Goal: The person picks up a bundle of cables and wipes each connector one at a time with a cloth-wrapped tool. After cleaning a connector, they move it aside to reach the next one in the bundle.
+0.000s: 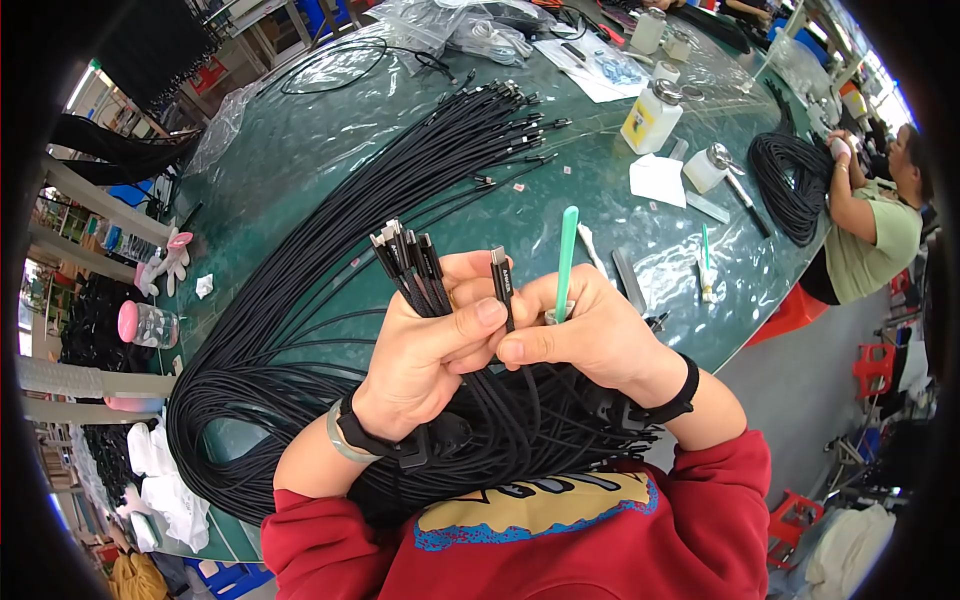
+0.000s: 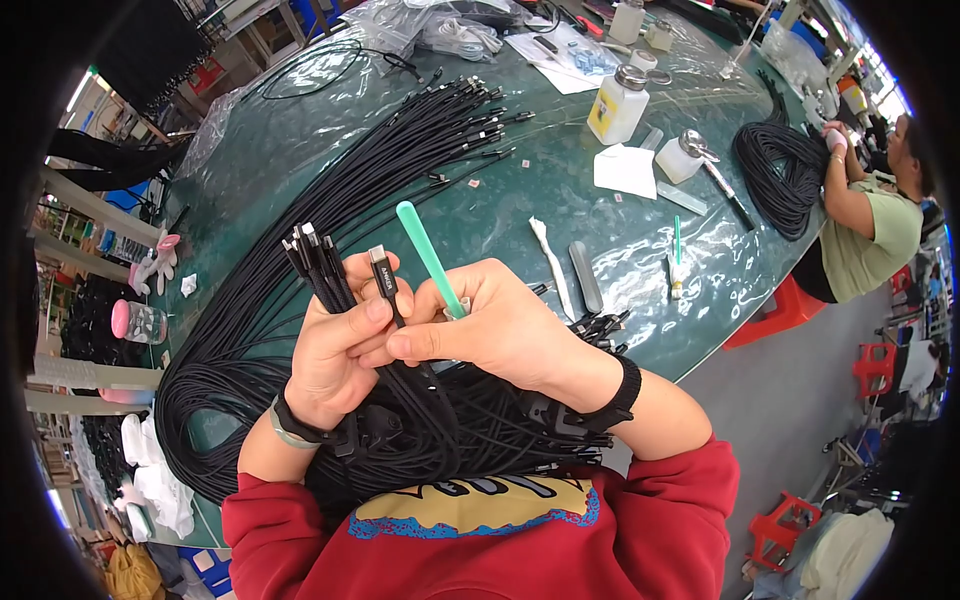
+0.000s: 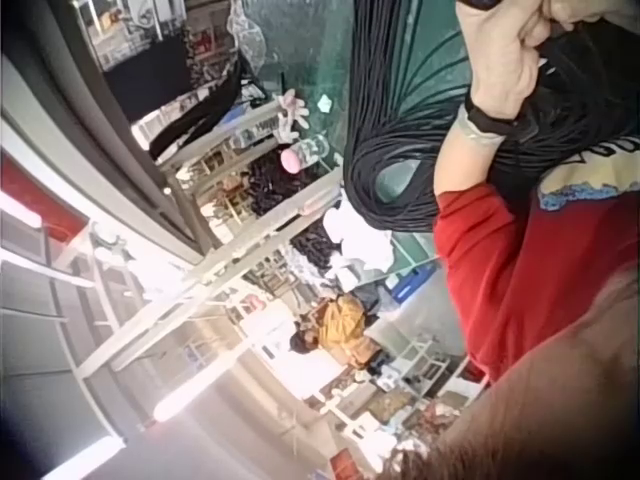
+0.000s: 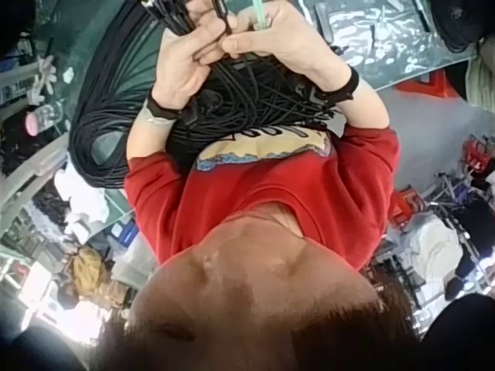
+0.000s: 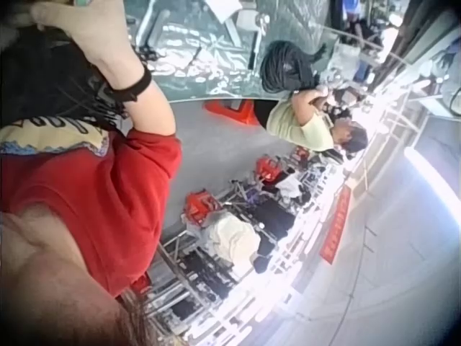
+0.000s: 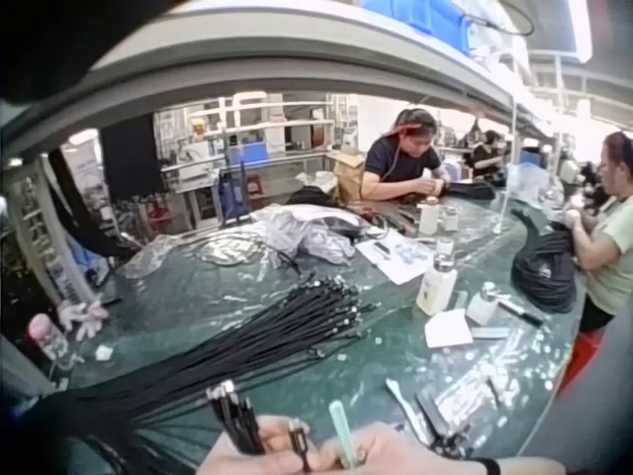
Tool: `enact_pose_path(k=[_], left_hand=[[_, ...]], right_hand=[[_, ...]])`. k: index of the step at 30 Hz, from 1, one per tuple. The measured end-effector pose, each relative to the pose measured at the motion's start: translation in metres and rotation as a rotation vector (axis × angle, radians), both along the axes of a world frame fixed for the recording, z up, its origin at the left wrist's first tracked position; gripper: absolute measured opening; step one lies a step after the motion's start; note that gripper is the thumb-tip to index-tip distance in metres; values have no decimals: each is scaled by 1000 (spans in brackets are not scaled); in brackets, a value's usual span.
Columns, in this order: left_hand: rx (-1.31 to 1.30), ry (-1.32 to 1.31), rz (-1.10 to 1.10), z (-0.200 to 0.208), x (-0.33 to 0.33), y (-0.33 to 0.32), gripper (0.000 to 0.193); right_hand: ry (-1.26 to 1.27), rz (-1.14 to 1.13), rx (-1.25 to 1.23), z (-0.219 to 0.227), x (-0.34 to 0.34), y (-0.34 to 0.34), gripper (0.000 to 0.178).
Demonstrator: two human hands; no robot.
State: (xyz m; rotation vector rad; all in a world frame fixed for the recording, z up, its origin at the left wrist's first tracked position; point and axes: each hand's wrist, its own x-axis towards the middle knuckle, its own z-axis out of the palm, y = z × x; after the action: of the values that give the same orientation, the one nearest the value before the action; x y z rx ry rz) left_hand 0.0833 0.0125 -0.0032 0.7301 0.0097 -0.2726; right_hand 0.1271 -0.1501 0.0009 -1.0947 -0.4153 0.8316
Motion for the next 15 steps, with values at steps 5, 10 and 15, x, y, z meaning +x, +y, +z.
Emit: enact_pose_path(k=[5, 10, 15], left_hand=[[66, -10, 56, 7, -3, -4, 33], [78, -126, -9, -12, 1, 9, 28], [-126, -228, -116, -16, 8, 14, 33]], right_hand=[[18, 15, 7, 0, 1, 1, 10], [-34, 134, -72, -4, 2, 2, 10], [78, 195, -110, -4, 4, 0, 10]])
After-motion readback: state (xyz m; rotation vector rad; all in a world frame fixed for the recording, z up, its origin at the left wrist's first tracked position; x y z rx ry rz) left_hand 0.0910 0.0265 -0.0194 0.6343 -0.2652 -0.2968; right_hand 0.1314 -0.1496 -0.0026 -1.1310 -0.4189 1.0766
